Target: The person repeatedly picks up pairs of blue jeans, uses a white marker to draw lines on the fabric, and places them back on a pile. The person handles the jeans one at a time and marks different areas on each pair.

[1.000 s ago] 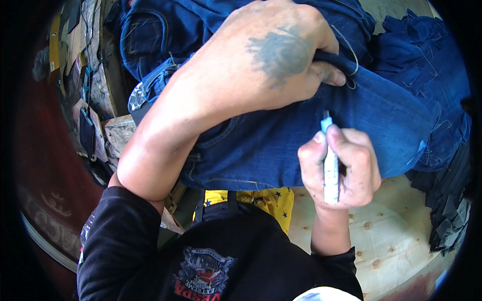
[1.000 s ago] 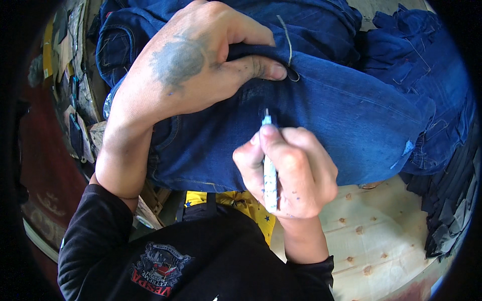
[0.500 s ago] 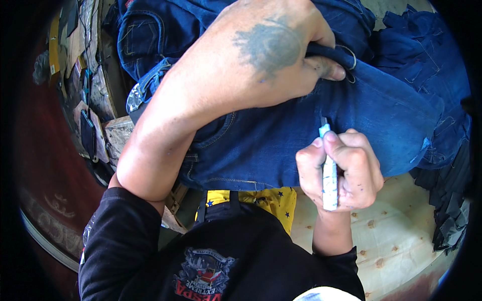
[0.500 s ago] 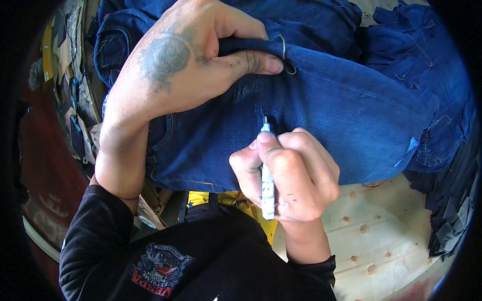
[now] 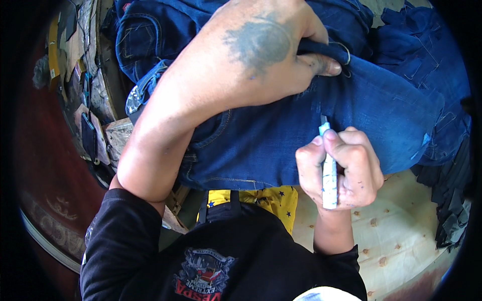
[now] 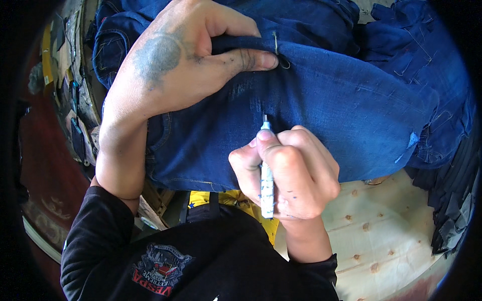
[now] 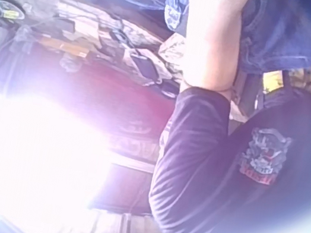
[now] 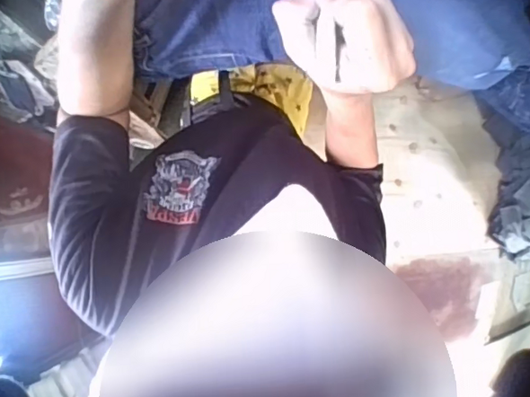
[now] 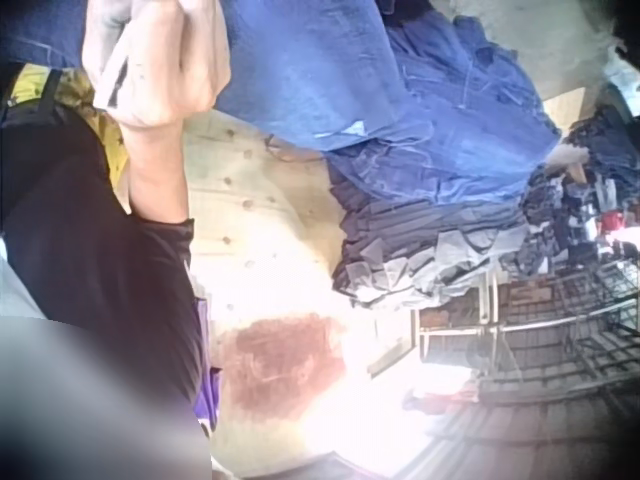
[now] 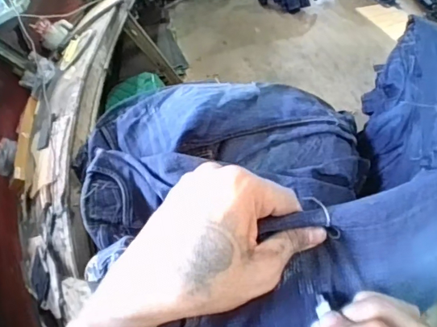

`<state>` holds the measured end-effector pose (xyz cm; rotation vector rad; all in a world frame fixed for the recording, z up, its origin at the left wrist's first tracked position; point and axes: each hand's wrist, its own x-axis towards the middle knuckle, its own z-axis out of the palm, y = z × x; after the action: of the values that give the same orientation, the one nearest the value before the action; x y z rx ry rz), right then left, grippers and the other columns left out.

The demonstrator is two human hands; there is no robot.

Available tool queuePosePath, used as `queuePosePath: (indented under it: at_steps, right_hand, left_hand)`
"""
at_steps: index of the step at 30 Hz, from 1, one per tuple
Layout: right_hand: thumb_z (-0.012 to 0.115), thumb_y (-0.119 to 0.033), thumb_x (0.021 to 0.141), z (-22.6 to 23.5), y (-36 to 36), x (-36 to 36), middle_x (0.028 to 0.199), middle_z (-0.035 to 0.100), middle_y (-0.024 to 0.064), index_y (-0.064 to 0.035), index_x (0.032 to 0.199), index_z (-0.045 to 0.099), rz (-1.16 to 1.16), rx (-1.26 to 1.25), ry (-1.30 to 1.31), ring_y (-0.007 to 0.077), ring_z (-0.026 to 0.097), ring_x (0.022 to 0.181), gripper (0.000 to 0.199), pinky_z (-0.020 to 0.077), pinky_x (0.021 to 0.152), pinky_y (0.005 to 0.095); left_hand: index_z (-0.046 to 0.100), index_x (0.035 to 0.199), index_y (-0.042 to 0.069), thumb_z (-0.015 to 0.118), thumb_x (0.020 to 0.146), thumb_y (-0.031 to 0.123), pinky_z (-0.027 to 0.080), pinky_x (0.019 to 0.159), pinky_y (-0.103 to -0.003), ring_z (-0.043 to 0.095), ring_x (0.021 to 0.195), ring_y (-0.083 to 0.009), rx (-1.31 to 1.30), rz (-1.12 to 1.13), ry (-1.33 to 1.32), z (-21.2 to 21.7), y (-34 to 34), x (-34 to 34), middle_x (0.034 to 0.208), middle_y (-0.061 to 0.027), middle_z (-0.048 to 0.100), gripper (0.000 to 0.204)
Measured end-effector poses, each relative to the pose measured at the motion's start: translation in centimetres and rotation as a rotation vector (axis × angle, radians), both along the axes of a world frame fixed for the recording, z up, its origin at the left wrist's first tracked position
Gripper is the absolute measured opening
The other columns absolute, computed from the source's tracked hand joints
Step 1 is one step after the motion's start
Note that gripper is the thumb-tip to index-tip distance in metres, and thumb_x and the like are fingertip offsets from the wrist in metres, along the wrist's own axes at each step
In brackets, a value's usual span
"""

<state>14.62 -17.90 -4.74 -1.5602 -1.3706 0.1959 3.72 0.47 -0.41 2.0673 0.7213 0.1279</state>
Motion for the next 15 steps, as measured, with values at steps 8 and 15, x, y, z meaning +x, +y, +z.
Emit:
queuePosePath:
  at_steps: [8,15]
  right_hand:
    - [0.075,0.012,0.072,-0.2,0.0,0.0,0.065,0.059,0.0111,0.0027,0.087,0.069,-0.03,0.024,-0.019,0.0227,0.059,0.048,0.019,0.0485,0.045,0.0314]
    - [0.073,0.013,0.073,-0.4,-0.1,-0.2,0.065,0.059,0.0112,0.0035,0.087,0.069,-0.068,-0.001,-0.051,0.0214,0.059,0.049,0.018,0.0486,0.045,0.0308]
  left_hand:
    - [0.078,0.086,-0.004,0.084,0.094,0.016,0.05,0.056,-0.043,0.063,0.056,-0.0411,-0.071,-0.041,-0.007,-0.3,0.7,-0.3,0.067,-0.0253,0.064,0.023]
    - [0.079,0.087,-0.004,0.084,0.095,0.016,0.046,0.052,-0.041,0.058,0.049,-0.0339,0.079,-0.033,0.036,-1.6,-0.1,-0.4,0.062,-0.0235,0.063,0.021]
